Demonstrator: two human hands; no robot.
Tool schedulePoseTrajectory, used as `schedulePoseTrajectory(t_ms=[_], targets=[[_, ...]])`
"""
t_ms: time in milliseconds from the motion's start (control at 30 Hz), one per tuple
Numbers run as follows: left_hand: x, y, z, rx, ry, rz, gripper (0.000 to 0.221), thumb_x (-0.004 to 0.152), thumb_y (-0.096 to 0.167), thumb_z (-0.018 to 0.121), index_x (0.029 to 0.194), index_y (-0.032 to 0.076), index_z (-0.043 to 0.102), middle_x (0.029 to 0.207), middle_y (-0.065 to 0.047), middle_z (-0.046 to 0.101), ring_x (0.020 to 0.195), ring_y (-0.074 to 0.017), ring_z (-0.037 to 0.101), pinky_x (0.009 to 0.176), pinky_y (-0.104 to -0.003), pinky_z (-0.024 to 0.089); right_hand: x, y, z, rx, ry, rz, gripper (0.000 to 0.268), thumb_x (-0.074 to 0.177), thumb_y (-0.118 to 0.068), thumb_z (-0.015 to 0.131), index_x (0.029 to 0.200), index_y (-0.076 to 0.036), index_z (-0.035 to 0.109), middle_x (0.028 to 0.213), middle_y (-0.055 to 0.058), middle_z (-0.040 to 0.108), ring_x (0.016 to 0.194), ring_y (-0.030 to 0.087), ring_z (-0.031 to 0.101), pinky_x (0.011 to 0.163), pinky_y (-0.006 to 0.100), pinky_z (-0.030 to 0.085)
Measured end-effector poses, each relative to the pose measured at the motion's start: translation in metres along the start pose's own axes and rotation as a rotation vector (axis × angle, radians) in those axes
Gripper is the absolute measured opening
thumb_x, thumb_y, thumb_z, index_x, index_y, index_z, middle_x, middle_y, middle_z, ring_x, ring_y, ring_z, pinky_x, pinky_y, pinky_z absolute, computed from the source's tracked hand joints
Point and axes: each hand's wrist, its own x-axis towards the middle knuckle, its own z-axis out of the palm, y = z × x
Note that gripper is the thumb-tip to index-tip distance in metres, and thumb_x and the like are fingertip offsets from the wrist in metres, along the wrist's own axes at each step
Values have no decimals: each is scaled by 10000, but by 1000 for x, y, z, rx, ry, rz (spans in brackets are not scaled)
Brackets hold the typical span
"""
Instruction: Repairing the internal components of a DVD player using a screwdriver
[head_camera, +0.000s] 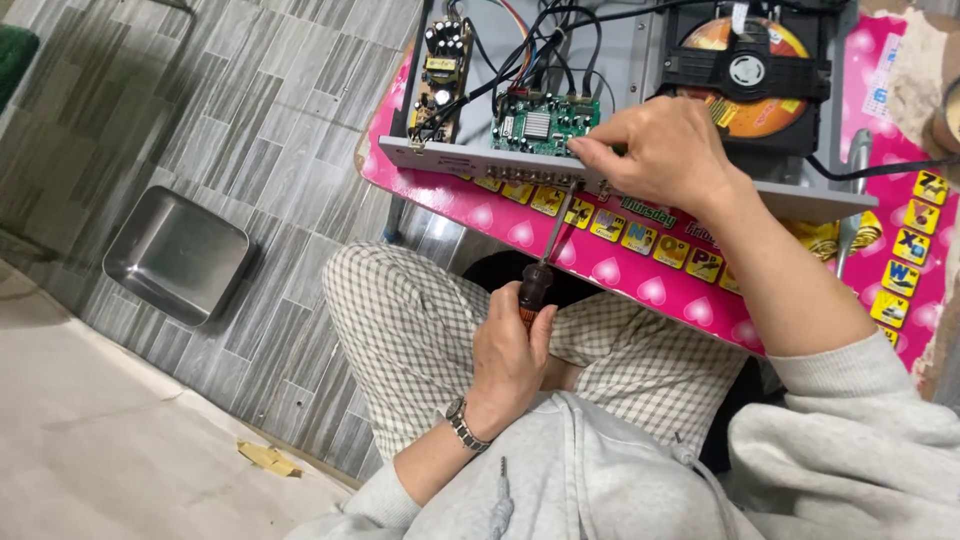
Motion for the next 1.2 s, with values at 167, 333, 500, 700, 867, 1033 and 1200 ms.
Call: schedulePoseTrajectory(t_ms=[167, 333, 500, 700, 867, 1033, 1200], targets=[[-3, -4, 10, 164, 36, 53, 441, 936, 213, 661, 1243, -39, 469, 908, -144, 557, 579, -264, 569, 490, -380, 496, -2, -1, 2, 191, -2, -67, 348, 1001, -148, 639, 693, 11, 669, 621, 127, 643, 432, 300, 517, 466, 387, 409], [0, -5, 8, 12, -109, -47, 381, 1011, 274, 542, 1229, -27, 459, 876, -168, 541, 704, -445, 663, 524, -498, 549, -1, 8, 12, 264, -35, -65, 421, 1087, -227, 541, 723, -132, 732, 574, 82, 644, 478, 254, 616, 475, 311, 485], [-3, 9, 4, -138, -123, -96, 361, 1008, 255, 550, 1196, -37, 448, 837, -235, 547, 728, -537, 625, 497, -528, 502, -2, 10, 11, 255, -51, -102, 483, 1097, -230, 493, 668, -112, 680, 583, 94, 636, 506, 280, 623, 485, 333, 485], [-1, 15, 1, -191, -139, -154, 337, 1003, 260, 561, 1163, -20, 463, 796, -278, 567, 703, -560, 612, 488, -530, 475, -2, 10, 11, 241, -39, -121, 514, 1102, -264, 466, 645, -94, 629, 599, 122, 620, 546, 332, 630, 505, 375, 489], [1, 23, -5, -283, -161, -217, 317, 1003, 276, 561, 1129, -3, 479, 746, -281, 584, 662, -548, 617, 477, -494, 445, -3, 9, 12, 225, -38, -135, 524, 1104, -281, 450, 633, -100, 593, 608, 110, 604, 574, 331, 631, 513, 379, 483], [-4, 0, 11, -652, -226, -358, 245, 1029, 289, 551, 1040, 45, 528, 681, -109, 582, 544, -169, 553, 393, -262, 419, -2, 11, 14, 239, -32, -128, 522, 1097, -292, 444, 625, -106, 569, 604, 111, 590, 576, 348, 624, 519, 389, 480], [6, 0, 5, -1371, -382, -629, 286, 1095, 297, 402, 1118, 17, 457, 636, -104, 461, 296, -137, 405, 215, -264, 318, -2, 11, 17, 224, -9, -109, 517, 1091, -308, 456, 627, -107, 566, 603, 117, 584, 587, 362, 623, 528, 409, 482]])
